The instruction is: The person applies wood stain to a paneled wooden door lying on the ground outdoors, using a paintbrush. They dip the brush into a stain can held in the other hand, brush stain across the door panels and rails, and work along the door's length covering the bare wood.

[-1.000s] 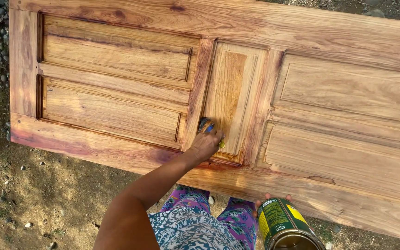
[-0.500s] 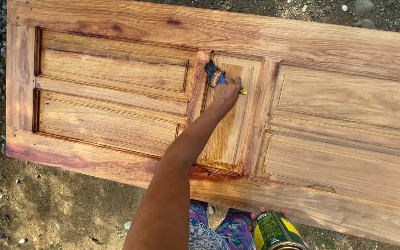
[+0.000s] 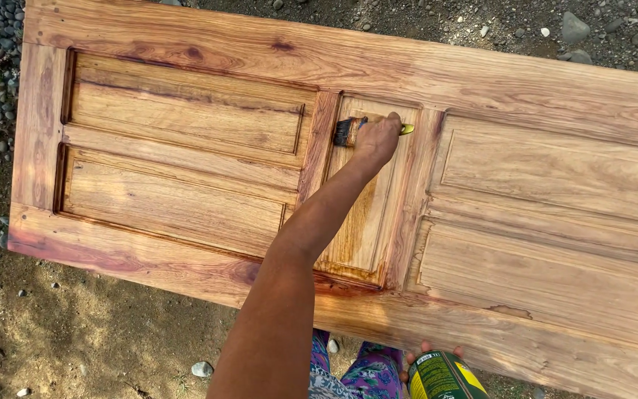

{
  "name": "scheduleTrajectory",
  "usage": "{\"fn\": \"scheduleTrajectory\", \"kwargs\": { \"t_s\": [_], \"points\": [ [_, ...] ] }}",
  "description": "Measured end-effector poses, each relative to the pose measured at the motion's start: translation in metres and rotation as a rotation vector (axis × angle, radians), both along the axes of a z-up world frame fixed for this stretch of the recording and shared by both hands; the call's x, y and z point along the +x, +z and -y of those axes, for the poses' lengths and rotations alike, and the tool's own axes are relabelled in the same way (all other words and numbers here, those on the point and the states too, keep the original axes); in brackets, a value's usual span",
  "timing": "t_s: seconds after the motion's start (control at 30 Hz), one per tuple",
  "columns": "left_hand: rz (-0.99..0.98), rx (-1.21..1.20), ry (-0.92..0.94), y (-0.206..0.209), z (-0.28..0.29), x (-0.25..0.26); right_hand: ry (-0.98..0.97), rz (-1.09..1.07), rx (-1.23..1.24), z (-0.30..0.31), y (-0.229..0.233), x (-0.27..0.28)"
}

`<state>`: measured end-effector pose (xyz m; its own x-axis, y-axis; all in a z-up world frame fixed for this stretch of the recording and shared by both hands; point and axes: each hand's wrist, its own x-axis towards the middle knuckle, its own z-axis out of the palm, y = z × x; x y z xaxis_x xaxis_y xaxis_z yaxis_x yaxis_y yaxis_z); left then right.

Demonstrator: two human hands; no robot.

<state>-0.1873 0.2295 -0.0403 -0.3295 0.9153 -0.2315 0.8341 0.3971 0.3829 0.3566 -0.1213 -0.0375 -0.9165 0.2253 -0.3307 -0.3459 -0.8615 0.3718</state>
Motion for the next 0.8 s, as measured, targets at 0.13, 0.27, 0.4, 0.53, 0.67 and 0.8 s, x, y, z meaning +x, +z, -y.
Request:
{"fn": "scheduleTrajectory", "kwargs": {
  "t_s": [0.13,0.27,0.4,0.53,0.67,0.8],
  "points": [
    [-0.064,0.056,-0.073,-0.007,-0.008,-0.012,-0.335,-0.060,0.270,-0.025,0.042,-0.081],
    [0.116,-0.035,0.053,0.007,0.002,-0.007,-0.513,0.024,0.304,-0.011,0.033,-0.073],
    [0.001,-0.041,-0.036,0.021,0.004,0.003,-0.526,0.032,0.267,-0.001,0.014,-0.059],
    [-0.150,0.122,-0.072,-0.038,-0.009,-0.011,-0.588,0.040,0.312,0.004,-0.001,-0.053],
    [-0.011,-0.013,0.003,-0.004,0.005,-0.010,-0.112,-0.155,0.137,-0.008,-0.020,-0.033],
    [-0.003,-0.116,-0.096,0.013,0.040,0.010,-0.517,0.099,0.262,0.002,-0.017,-0.036]
  ]
}}
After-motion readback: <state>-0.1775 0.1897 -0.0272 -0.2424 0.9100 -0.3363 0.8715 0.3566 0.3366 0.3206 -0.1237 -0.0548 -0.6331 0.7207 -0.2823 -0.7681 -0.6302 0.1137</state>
